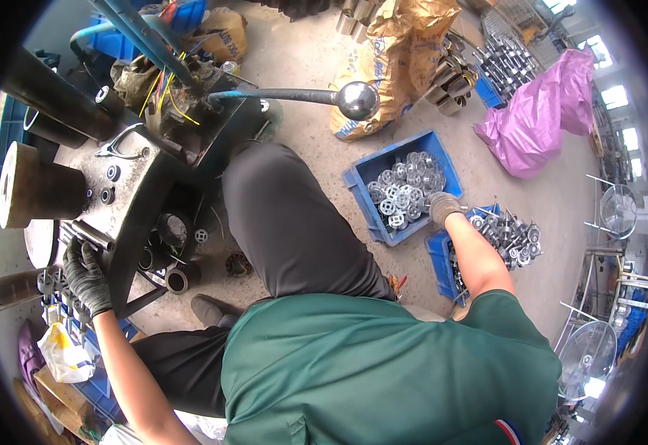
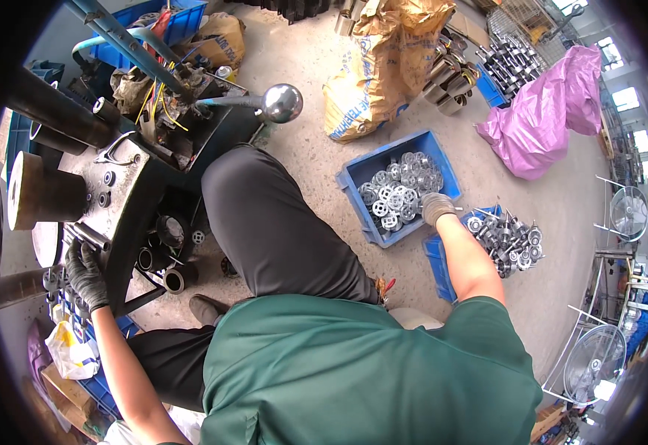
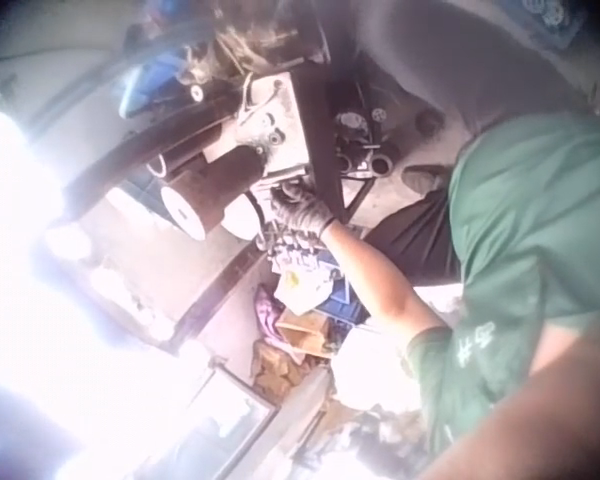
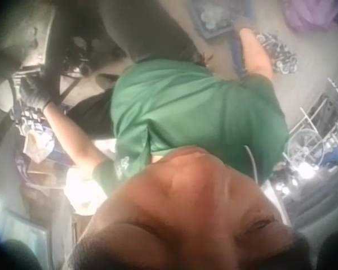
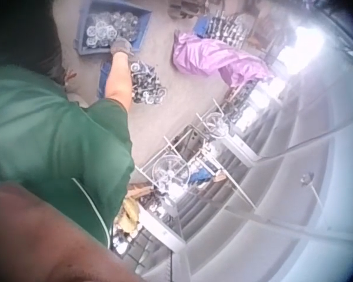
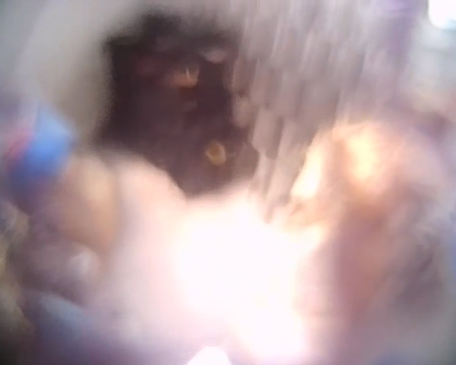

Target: The person picks up metal rods and circular metal parts, places them into a press machine, and pulls a lever to press them together before removing the finished assembly.

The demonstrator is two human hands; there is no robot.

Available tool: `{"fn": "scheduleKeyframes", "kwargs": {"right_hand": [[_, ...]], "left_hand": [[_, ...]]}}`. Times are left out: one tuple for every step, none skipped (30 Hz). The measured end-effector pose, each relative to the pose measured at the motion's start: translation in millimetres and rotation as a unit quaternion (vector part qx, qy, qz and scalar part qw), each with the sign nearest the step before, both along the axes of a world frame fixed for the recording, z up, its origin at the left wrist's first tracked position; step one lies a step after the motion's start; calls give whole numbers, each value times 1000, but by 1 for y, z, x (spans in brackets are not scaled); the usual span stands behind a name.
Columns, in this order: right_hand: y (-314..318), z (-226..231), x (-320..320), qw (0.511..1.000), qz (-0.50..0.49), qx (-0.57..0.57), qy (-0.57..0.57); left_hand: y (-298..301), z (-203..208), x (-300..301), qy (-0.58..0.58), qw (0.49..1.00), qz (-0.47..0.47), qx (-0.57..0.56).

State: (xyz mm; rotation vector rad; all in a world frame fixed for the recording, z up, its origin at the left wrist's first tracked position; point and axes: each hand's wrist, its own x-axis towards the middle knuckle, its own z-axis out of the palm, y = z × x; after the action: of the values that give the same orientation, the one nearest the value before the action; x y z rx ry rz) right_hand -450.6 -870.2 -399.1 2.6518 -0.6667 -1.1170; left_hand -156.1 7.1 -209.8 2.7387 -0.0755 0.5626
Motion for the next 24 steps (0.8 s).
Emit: {"fn": "scheduleKeyframes", "kwargs": {"right_hand": [[12,0,9,998,43,-17,40],[22,4,16,993,87,-34,76],[32,7,22,995,61,-50,65],[37,14,27,996,45,-37,62],[40,23,26,1000,3,-19,20],[41,32,24,999,-38,4,-27],[41,42,17,988,-118,16,-103],[40,49,12,980,-154,38,-118],[42,50,11,986,-132,38,-97],[42,50,10,989,-117,27,-84],[43,47,11,990,-118,-1,-78],[43,44,9,983,-138,0,-118],[42,41,10,975,-171,13,-141],[41,36,10,975,-161,11,-155],[38,33,9,974,-150,29,-168],[36,30,7,972,-145,39,-182],[32,27,4,969,-140,50,-198],[27,23,2,971,-145,57,-183],[21,21,-6,960,-159,93,-212],[17,17,-12,956,-164,77,-232],[11,12,-17,948,-177,87,-251],[6,9,-24,927,-202,113,-296],[2,9,-34,916,-222,60,-329],[-1,12,-41,904,-231,85,-350]], "left_hand": [[1,0,0,-5,1000,-1,-6],[2,-1,0,-8,1000,1,6],[2,-1,0,-13,1000,4,9],[2,-1,0,-15,1000,9,6],[1,-2,0,-9,1000,15,-6],[-1,-1,-1,-22,1000,11,13],[-2,0,-1,-21,999,19,19],[-5,1,-2,-24,999,31,22],[-7,2,-3,-26,998,38,30],[-10,4,-4,-21,998,51,34],[-14,4,-6,-22,999,43,2],[-18,6,-9,-24,998,52,-41],[-21,7,-11,-33,998,37,-48],[-24,9,-13,-44,996,38,-69],[-25,12,-16,-52,998,38,-8],[-27,15,-18,-67,995,57,56],[-30,18,-19,-53,997,52,6],[-32,21,-20,-57,996,56,-42],[-34,26,-20,-71,996,53,-32],[-36,30,-21,-66,995,68,-38],[-37,37,-25,-74,993,63,-59],[-41,42,-30,-53,992,74,-92],[-45,49,-36,-86,987,58,-120],[-49,58,-39,-111,982,37,-146]]}}
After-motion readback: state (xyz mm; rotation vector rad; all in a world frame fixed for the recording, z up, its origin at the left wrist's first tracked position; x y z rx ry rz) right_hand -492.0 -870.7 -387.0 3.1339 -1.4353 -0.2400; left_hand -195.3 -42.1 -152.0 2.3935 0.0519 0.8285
